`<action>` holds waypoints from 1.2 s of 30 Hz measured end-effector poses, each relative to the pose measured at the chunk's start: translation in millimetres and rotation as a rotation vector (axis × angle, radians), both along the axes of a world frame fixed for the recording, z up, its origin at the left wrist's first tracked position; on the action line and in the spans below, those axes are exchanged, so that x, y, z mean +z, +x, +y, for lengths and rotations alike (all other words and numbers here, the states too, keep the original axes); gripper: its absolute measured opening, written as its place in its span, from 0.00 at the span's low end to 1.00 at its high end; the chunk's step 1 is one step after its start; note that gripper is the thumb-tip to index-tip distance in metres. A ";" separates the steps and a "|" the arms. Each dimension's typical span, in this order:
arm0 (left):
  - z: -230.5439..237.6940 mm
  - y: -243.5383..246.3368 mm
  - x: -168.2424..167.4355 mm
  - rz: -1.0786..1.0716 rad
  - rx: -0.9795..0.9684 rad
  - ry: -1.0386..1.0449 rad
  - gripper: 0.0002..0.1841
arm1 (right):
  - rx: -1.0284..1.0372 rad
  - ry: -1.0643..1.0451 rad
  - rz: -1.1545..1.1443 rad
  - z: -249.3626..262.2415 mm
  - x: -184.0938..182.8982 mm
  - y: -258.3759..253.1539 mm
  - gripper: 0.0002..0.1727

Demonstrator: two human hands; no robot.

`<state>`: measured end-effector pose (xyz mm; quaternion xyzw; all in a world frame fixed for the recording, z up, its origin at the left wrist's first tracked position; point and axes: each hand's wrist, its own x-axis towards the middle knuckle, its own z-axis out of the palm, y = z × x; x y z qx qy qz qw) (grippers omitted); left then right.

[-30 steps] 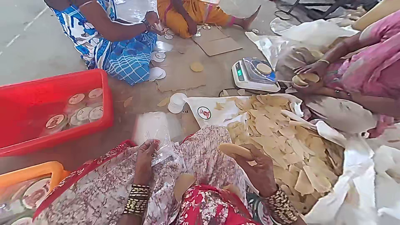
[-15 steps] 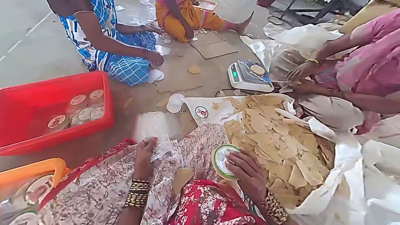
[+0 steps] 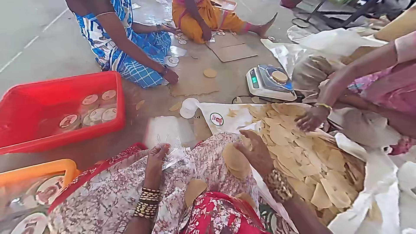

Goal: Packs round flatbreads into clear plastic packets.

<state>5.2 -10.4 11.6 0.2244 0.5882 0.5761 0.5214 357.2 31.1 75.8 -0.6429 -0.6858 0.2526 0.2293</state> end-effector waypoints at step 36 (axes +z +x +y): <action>0.7 1.3 -0.2 -0.030 -0.012 0.015 0.08 | 0.298 0.400 -0.044 -77.8 -46.3 -4.4 0.37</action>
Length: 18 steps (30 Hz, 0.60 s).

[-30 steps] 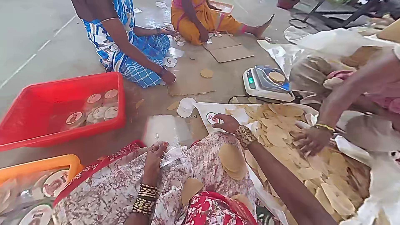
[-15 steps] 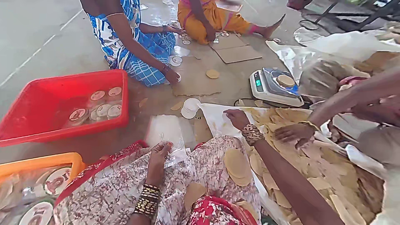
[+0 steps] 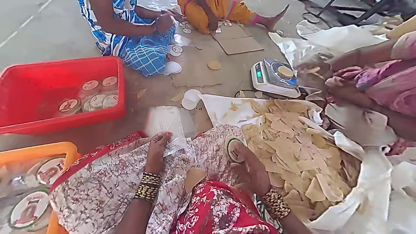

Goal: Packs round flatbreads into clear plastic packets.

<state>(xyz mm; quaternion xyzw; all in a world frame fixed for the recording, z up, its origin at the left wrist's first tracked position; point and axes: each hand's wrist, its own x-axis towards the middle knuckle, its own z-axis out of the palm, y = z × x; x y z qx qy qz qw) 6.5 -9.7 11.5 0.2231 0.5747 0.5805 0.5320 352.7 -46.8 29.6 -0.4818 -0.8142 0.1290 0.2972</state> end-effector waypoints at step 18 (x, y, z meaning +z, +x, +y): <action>2.7 -1.7 1.4 -0.002 -0.015 0.019 0.09 | 0.010 -0.265 0.063 20.4 12.7 14.5 0.33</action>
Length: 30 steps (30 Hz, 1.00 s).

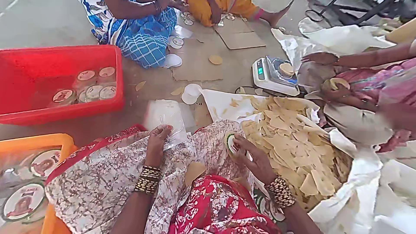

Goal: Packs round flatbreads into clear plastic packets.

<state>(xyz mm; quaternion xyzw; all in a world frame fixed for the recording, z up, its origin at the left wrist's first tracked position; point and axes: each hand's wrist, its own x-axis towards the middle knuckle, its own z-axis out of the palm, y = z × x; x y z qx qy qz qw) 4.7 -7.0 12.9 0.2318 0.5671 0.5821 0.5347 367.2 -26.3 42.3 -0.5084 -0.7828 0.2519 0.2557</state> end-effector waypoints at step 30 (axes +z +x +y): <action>1.5 -1.4 -1.7 0.001 0.003 -0.021 0.10 | 0.023 0.013 0.030 2.5 -2.9 5.0 0.27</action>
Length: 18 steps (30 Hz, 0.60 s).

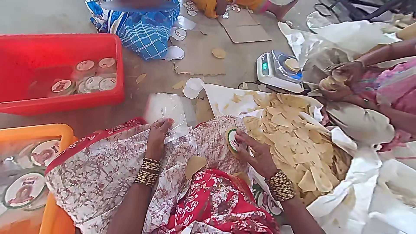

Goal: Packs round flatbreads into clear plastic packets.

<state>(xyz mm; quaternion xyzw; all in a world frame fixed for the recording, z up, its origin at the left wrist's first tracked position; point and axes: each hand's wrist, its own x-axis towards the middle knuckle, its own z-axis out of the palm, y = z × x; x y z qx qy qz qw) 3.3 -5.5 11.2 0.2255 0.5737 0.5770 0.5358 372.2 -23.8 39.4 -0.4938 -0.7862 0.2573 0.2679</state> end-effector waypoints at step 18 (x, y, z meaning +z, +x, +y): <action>3.0 -0.7 -1.7 -0.024 0.016 0.006 0.09 | -0.024 -0.037 -0.045 5.2 10.0 -0.3 0.28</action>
